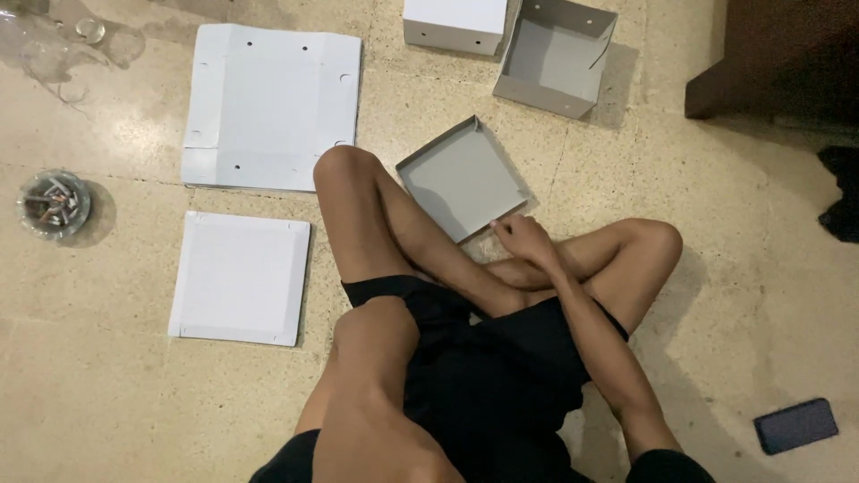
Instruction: Assembling a cardboard box by folding pre-cut sheets and fitting the pieces together.
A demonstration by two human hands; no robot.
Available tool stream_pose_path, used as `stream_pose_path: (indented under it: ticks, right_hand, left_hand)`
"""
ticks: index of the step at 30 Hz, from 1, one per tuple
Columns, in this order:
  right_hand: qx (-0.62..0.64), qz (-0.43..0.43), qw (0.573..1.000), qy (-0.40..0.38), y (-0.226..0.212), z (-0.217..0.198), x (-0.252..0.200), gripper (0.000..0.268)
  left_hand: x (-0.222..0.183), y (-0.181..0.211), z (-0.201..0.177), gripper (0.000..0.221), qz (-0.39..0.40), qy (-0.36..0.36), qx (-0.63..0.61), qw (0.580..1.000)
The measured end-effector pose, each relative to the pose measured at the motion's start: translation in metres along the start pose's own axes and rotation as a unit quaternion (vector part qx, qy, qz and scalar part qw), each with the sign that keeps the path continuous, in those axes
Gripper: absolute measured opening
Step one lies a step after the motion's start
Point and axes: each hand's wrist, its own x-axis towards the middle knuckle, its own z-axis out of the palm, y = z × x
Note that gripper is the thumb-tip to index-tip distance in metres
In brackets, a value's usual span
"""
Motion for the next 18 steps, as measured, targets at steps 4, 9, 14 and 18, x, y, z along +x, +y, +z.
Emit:
stream_pose_path:
  ticks: [4, 9, 14, 18]
  right_hand:
    - [0.016, -0.008, 0.996, 0.092, 0.013, -0.021, 0.002, 0.04]
    - [0.032, -0.02, 0.942, 0.332, 0.057, -0.02, 0.01, 0.008]
    - [0.129, -0.022, 0.955, 0.266, 0.037, -0.027, 0.006, 0.028]
    - [0.125, -0.042, 0.964, 0.232, 0.023, -0.031, 0.014, 0.03]
  left_hand:
    - [0.0, -0.007, -0.001, 0.016, -0.02, -0.008, 0.008, 1.0]
    - [0.005, -0.019, 0.005, 0.019, -0.044, -0.025, 0.013, 0.999]
    - [-0.018, -0.254, -0.039, 0.024, -0.254, 0.018, 0.327, 0.91]
    - [-0.076, -0.415, -0.072, 0.022, -0.483, -0.228, 0.667, 0.519]
